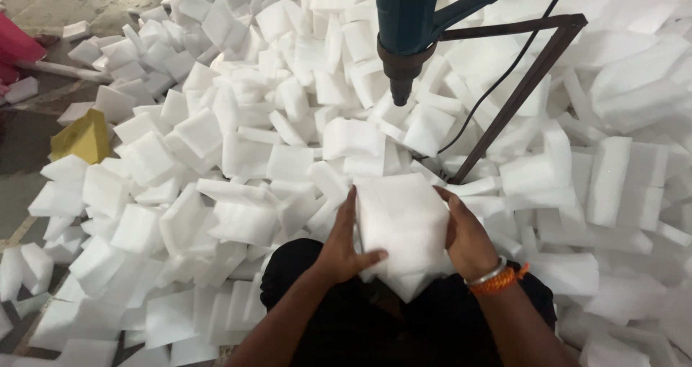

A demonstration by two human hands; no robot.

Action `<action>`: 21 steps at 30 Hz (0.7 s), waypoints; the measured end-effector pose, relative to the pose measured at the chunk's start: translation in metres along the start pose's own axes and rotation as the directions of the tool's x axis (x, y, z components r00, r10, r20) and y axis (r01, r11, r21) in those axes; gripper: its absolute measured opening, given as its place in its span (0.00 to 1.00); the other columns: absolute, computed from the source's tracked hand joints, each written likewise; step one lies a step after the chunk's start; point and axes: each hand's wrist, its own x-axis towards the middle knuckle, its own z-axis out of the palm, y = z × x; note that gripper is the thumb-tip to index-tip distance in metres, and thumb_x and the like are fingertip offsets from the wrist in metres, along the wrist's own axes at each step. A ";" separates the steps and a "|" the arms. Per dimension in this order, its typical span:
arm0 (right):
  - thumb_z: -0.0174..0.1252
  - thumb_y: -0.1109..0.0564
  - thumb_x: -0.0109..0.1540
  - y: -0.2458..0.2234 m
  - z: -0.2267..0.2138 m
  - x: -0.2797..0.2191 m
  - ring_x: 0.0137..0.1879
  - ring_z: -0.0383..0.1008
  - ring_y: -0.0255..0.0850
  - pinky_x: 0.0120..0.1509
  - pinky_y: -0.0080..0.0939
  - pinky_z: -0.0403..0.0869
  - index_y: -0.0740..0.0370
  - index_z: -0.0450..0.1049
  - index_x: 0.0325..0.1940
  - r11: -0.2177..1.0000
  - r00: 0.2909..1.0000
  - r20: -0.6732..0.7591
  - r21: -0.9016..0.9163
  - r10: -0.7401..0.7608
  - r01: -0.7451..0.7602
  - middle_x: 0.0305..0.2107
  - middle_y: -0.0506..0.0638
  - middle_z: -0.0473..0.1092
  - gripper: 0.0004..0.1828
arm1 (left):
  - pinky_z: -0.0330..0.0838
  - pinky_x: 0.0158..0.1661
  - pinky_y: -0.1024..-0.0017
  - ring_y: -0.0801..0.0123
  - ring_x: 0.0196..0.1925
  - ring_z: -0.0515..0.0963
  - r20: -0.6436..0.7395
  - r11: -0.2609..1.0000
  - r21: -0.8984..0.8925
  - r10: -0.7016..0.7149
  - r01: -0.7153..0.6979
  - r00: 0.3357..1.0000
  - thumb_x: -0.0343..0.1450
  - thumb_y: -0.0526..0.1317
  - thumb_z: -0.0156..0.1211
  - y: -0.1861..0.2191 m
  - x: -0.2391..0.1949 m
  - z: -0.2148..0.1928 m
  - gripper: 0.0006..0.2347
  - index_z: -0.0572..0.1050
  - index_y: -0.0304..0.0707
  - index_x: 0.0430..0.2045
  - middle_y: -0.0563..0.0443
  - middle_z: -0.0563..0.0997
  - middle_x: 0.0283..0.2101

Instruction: The person sits on the floor and repeatedly picks up white foam blocks, pressing their edges together under a stationary heat gun to fuse them. The person handles the foam pieces one at a time, rotating them to apply heat to different sides before placing them back into the pile.

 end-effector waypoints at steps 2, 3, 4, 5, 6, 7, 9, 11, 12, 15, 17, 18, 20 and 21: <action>0.56 0.48 0.69 -0.002 0.007 -0.012 0.52 0.64 0.52 0.54 0.49 0.68 0.64 0.55 0.81 0.950 0.980 0.046 -0.239 -0.193 0.198 0.52 0.67 0.66 0.39 | 0.61 0.67 0.48 0.40 0.74 0.60 -0.003 0.967 -0.231 -0.111 0.107 0.994 0.64 0.63 0.63 0.000 0.004 0.014 0.54 0.30 0.43 0.75 0.28 0.53 0.74; 0.60 0.51 0.64 0.001 0.014 -0.019 0.58 0.67 0.50 0.58 0.48 0.70 0.66 0.53 0.78 0.857 0.952 0.064 -0.422 -0.298 0.296 0.55 0.64 0.67 0.42 | 0.62 0.66 0.50 0.41 0.73 0.62 0.006 0.926 -0.343 -0.162 0.154 0.987 0.65 0.62 0.61 -0.002 0.008 0.019 0.52 0.29 0.44 0.75 0.30 0.53 0.75; 0.63 0.54 0.58 0.003 0.019 -0.026 0.63 0.71 0.48 0.63 0.46 0.72 0.67 0.50 0.75 0.722 0.916 0.094 -0.586 -0.391 0.368 0.59 0.61 0.67 0.45 | 0.60 0.68 0.51 0.43 0.75 0.59 0.020 0.901 -0.405 -0.160 0.155 0.987 0.68 0.60 0.59 -0.004 0.009 0.026 0.50 0.28 0.45 0.75 0.32 0.50 0.76; 0.62 0.55 0.60 0.003 0.023 -0.027 0.64 0.71 0.47 0.63 0.46 0.73 0.67 0.51 0.75 0.732 0.906 0.060 -0.568 -0.419 0.376 0.60 0.60 0.68 0.43 | 0.58 0.69 0.53 0.45 0.77 0.56 0.034 0.872 -0.464 -0.158 0.156 0.987 0.70 0.59 0.57 -0.006 0.010 0.032 0.48 0.27 0.45 0.75 0.34 0.47 0.78; 0.60 0.56 0.61 0.003 0.026 -0.028 0.64 0.71 0.47 0.64 0.45 0.73 0.68 0.52 0.75 0.741 0.895 0.025 -0.551 -0.445 0.384 0.61 0.60 0.68 0.41 | 0.56 0.70 0.54 0.47 0.78 0.53 0.048 0.838 -0.522 -0.157 0.159 0.986 0.72 0.57 0.55 -0.009 0.011 0.038 0.46 0.26 0.46 0.75 0.36 0.44 0.79; 0.59 0.57 0.63 0.003 0.026 -0.028 0.65 0.72 0.47 0.64 0.45 0.74 0.68 0.54 0.75 0.750 0.883 -0.011 -0.533 -0.469 0.392 0.62 0.60 0.68 0.39 | 0.56 0.70 0.55 0.47 0.78 0.53 0.045 0.844 -0.511 -0.164 0.163 0.986 0.72 0.56 0.55 -0.012 0.011 0.043 0.45 0.27 0.46 0.75 0.37 0.45 0.79; 0.58 0.56 0.64 0.001 0.025 -0.024 0.64 0.72 0.47 0.64 0.45 0.73 0.68 0.55 0.75 0.723 0.867 0.005 -0.550 -0.499 0.419 0.61 0.60 0.69 0.38 | 0.55 0.69 0.56 0.48 0.77 0.54 0.035 0.856 -0.487 -0.177 0.171 0.984 0.72 0.53 0.54 -0.015 0.014 0.051 0.44 0.27 0.45 0.74 0.37 0.46 0.78; 0.58 0.56 0.64 0.001 0.022 -0.015 0.64 0.72 0.46 0.64 0.44 0.73 0.68 0.55 0.75 0.710 0.862 -0.006 -0.569 -0.507 0.414 0.61 0.59 0.69 0.37 | 0.52 0.70 0.57 0.50 0.78 0.53 0.021 0.844 -0.508 -0.186 0.171 0.982 0.74 0.54 0.50 -0.017 0.018 0.054 0.41 0.28 0.44 0.75 0.38 0.46 0.79; 0.58 0.56 0.65 0.002 0.020 -0.010 0.64 0.72 0.45 0.64 0.44 0.73 0.67 0.55 0.75 0.713 0.865 -0.030 -0.580 -0.501 0.393 0.61 0.58 0.69 0.37 | 0.50 0.71 0.58 0.51 0.79 0.52 0.013 0.839 -0.517 -0.191 0.170 0.981 0.74 0.55 0.47 -0.018 0.022 0.056 0.40 0.29 0.44 0.75 0.38 0.46 0.79; 0.57 0.57 0.65 0.012 0.015 0.010 0.64 0.72 0.43 0.65 0.43 0.73 0.67 0.56 0.75 0.769 0.862 -0.094 -0.507 -0.498 0.389 0.61 0.57 0.69 0.35 | 0.48 0.71 0.61 0.54 0.78 0.51 0.016 0.819 -0.504 -0.308 0.274 0.951 0.75 0.57 0.41 -0.020 0.039 0.059 0.37 0.33 0.44 0.75 0.43 0.46 0.79; 0.56 0.59 0.66 0.021 0.013 0.026 0.63 0.71 0.41 0.65 0.42 0.72 0.68 0.57 0.75 0.829 0.865 -0.137 -0.390 -0.483 0.401 0.61 0.56 0.69 0.34 | 0.49 0.71 0.62 0.54 0.78 0.53 0.009 0.804 -0.538 -0.295 0.253 0.956 0.75 0.56 0.39 -0.023 0.050 0.057 0.35 0.36 0.42 0.75 0.42 0.48 0.78; 0.56 0.60 0.66 0.023 0.012 0.035 0.63 0.71 0.41 0.66 0.41 0.72 0.68 0.58 0.74 0.859 0.871 -0.154 -0.316 -0.466 0.404 0.61 0.55 0.69 0.33 | 0.49 0.71 0.62 0.53 0.78 0.54 0.006 0.795 -0.555 -0.289 0.244 0.957 0.76 0.55 0.39 -0.024 0.057 0.056 0.34 0.37 0.41 0.75 0.42 0.50 0.78; 0.55 0.61 0.66 0.024 0.009 0.052 0.62 0.71 0.40 0.66 0.41 0.72 0.68 0.59 0.74 0.890 0.881 -0.166 -0.203 -0.443 0.409 0.60 0.54 0.70 0.31 | 0.49 0.71 0.62 0.54 0.78 0.53 0.001 0.810 -0.524 -0.310 0.264 0.951 0.76 0.55 0.37 -0.027 0.071 0.053 0.33 0.39 0.41 0.75 0.42 0.50 0.78; 0.55 0.62 0.66 0.023 0.008 0.060 0.61 0.71 0.39 0.66 0.41 0.72 0.69 0.60 0.73 0.896 0.884 -0.163 -0.167 -0.437 0.412 0.59 0.53 0.70 0.31 | 0.49 0.71 0.63 0.55 0.78 0.53 -0.003 0.817 -0.507 -0.320 0.274 0.948 0.76 0.54 0.36 -0.028 0.079 0.050 0.33 0.40 0.41 0.75 0.42 0.50 0.78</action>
